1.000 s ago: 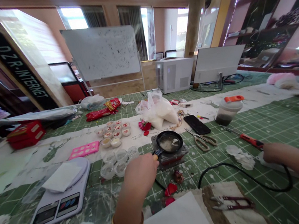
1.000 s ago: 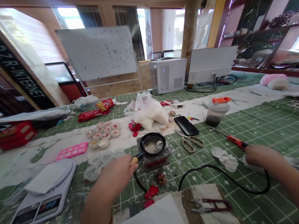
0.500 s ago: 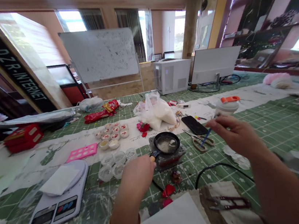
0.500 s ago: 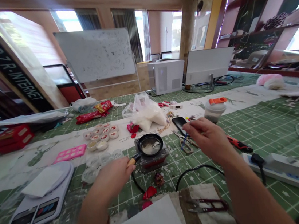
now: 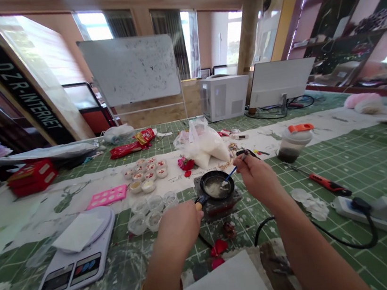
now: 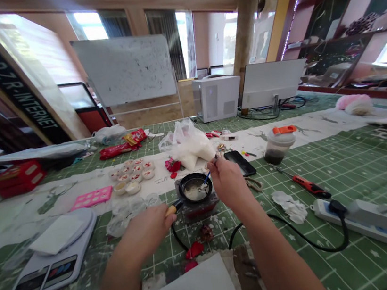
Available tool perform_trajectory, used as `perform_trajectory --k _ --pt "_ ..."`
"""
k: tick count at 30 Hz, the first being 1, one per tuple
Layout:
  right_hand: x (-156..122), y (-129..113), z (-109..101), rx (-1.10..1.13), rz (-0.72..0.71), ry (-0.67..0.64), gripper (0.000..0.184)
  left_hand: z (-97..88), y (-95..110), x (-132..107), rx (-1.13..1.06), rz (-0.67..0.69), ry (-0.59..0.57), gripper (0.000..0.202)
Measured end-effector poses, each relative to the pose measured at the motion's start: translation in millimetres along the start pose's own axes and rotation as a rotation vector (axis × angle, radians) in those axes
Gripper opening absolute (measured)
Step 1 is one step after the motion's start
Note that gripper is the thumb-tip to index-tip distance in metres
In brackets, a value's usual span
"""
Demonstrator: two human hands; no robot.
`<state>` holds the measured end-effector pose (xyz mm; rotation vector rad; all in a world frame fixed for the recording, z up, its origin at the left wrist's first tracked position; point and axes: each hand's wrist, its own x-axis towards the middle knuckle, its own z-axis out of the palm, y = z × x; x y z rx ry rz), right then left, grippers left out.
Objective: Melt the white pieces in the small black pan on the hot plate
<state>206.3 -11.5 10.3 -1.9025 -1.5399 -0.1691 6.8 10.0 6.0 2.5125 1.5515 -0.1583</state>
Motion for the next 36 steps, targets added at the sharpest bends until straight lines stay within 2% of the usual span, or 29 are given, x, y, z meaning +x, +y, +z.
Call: perform_trajectory --k 11,36 --pt "2 5 10 -0.003 -0.012 -0.037 0.03 1.8 -1 0 -0.015 -0.007 0.004 0.031" --pt "3 3 13 -0.108 -0.059 -0.061 0.027 4.0 -2 1 -0.011 -0.007 0.038 0.029"
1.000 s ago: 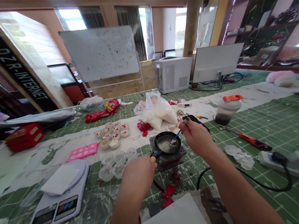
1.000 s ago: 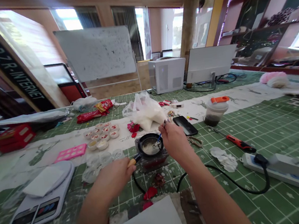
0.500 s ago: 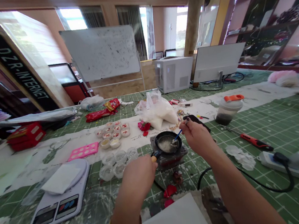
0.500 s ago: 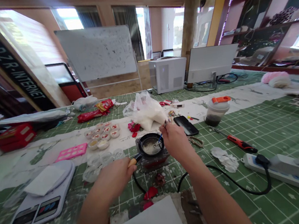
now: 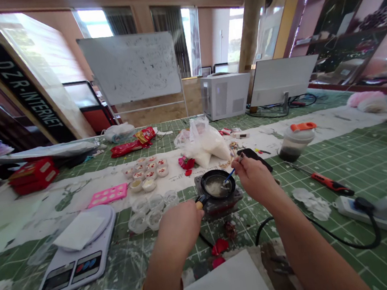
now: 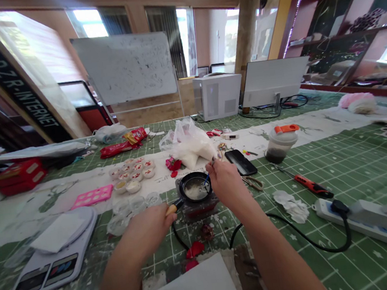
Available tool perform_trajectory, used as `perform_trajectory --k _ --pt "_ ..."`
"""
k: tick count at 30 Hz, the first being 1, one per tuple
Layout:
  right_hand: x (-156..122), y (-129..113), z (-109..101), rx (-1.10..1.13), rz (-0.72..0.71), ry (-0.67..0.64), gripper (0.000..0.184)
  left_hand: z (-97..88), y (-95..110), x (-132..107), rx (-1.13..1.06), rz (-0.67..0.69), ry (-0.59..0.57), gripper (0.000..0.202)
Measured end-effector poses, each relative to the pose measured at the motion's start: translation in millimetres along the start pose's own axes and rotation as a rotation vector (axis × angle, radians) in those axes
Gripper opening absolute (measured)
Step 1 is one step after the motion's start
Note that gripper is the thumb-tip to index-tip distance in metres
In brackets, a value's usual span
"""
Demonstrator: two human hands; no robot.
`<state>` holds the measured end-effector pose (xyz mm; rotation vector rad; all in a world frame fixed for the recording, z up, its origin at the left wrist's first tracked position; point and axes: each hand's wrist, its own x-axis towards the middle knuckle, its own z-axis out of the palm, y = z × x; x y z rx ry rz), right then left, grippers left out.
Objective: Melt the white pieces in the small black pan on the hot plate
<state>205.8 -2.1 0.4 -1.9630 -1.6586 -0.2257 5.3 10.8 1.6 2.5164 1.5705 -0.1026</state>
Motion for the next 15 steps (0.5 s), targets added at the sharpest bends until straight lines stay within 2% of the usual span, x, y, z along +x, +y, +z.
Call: perform_trajectory --k 15 --pt "-2.1 1.5 -2.2 -0.055 -0.04 -0.018 0.029 0.2 0.7 0.8 0.009 0.012 0.013 0.028"
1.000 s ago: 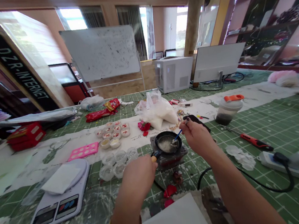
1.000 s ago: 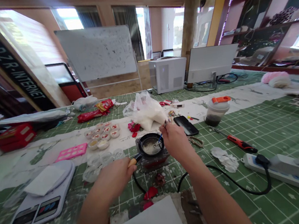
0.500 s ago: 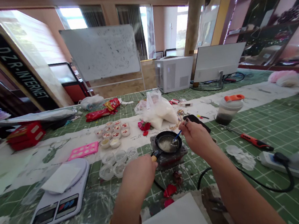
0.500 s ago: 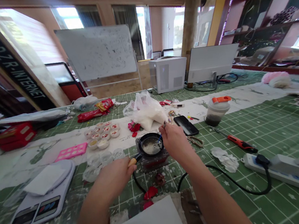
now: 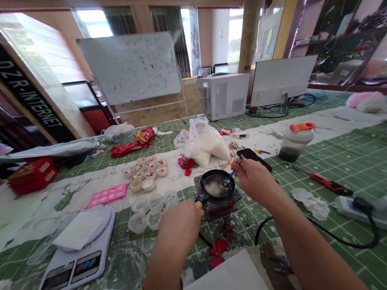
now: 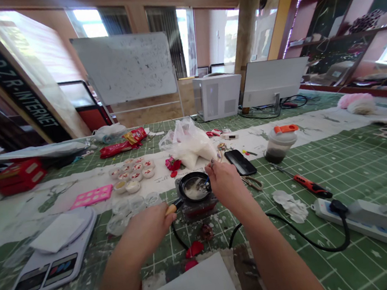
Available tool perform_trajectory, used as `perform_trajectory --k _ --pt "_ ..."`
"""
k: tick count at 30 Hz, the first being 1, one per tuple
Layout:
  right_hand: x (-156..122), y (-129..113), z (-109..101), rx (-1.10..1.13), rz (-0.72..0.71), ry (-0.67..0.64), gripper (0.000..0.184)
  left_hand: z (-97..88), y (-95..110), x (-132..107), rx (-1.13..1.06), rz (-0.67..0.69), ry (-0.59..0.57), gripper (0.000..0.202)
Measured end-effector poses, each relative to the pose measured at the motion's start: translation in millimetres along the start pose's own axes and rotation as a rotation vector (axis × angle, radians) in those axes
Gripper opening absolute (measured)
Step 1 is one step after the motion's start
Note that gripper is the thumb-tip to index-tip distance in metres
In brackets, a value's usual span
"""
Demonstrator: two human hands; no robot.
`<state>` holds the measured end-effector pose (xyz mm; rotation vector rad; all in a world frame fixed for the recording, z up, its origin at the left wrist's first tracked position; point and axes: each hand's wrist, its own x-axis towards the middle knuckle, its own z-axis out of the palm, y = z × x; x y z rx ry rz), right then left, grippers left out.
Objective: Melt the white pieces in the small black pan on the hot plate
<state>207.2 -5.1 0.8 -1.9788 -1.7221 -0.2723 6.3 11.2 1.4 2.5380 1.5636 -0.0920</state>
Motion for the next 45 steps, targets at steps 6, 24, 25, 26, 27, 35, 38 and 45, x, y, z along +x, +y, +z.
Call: perform_trajectory --k 6,24,25,26,27,35,38,45 --pt "-4 -9 -1 0.149 -0.023 -0.027 0.027 0.6 0 0 0.004 -0.007 -0.002 0.028" --pt "-11 -8 -12 0.103 -0.039 -0.095 0.027 -2.5 2 -2 -0.011 -0.009 -0.033 0.029" --pt "-11 -8 -12 0.127 -0.073 -0.116 0.028 -2.8 3 -2 -0.008 -0.01 -0.035 0.03" --pt "-11 -9 -12 0.165 -0.107 -0.133 0.028 -2.9 3 -2 -0.004 -0.014 -0.036 0.03" --pt "-11 -9 -11 0.201 -0.127 -0.14 0.027 -2.9 4 -2 -0.002 -0.018 -0.038 0.03" --pt "-11 -8 -11 0.197 -0.078 -0.137 0.026 -1.4 4 0 0.002 -0.009 -0.033 0.029" --pt "-11 -10 -10 0.275 -0.135 -0.16 0.023 -1.1 4 1 0.003 -0.006 -0.033 0.031" --pt "-11 -9 -10 0.218 -0.099 -0.147 0.025 -1.1 4 0 0.014 -0.014 -0.039 0.029"
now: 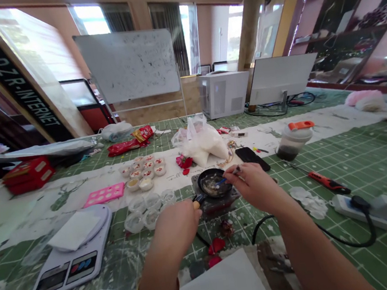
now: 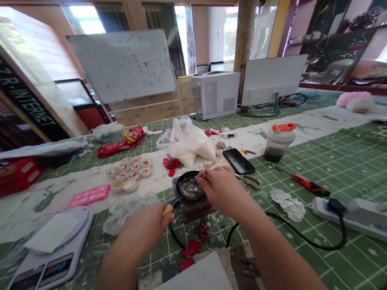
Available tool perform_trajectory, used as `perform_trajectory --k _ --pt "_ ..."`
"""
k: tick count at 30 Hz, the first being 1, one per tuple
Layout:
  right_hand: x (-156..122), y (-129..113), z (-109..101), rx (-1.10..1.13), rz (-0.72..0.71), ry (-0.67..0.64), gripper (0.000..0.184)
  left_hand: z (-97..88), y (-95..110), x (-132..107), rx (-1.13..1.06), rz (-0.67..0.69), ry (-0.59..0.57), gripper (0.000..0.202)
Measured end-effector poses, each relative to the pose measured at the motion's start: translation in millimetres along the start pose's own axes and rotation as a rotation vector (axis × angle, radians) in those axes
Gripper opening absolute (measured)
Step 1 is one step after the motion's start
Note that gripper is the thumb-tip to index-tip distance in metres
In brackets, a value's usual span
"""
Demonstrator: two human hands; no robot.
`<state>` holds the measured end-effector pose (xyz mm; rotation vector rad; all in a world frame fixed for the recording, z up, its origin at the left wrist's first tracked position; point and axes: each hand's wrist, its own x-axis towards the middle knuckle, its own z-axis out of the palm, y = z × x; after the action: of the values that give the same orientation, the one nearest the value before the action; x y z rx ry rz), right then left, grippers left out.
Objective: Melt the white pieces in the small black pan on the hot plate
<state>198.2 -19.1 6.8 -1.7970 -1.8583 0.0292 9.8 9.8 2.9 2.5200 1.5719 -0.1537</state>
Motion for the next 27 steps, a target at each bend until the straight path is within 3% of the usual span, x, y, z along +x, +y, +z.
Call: perform_trajectory --k 3,7,13,17,22,27 --pt "2 1 4 0.035 -0.04 -0.008 0.023 -0.6 -1 -1 -0.013 0.0 0.001 0.032" --pt "3 4 2 -0.115 0.093 0.058 0.026 -1.1 -1 0 -0.021 0.003 -0.002 0.031" --pt "-1 -1 -1 0.003 -0.034 -0.026 0.026 -1.5 -1 0 -0.016 -0.009 -0.004 0.032" --pt "0 3 -2 -0.119 0.092 0.049 0.026 -1.7 -1 0 -0.023 -0.002 -0.003 0.03" --pt "-1 4 -4 -0.01 -0.061 -0.047 0.025 -2.3 0 0 -0.014 -0.009 -0.006 0.03" --pt "0 9 -7 -0.13 0.122 0.027 0.028 -2.4 0 -1 -0.022 -0.003 -0.021 0.032"
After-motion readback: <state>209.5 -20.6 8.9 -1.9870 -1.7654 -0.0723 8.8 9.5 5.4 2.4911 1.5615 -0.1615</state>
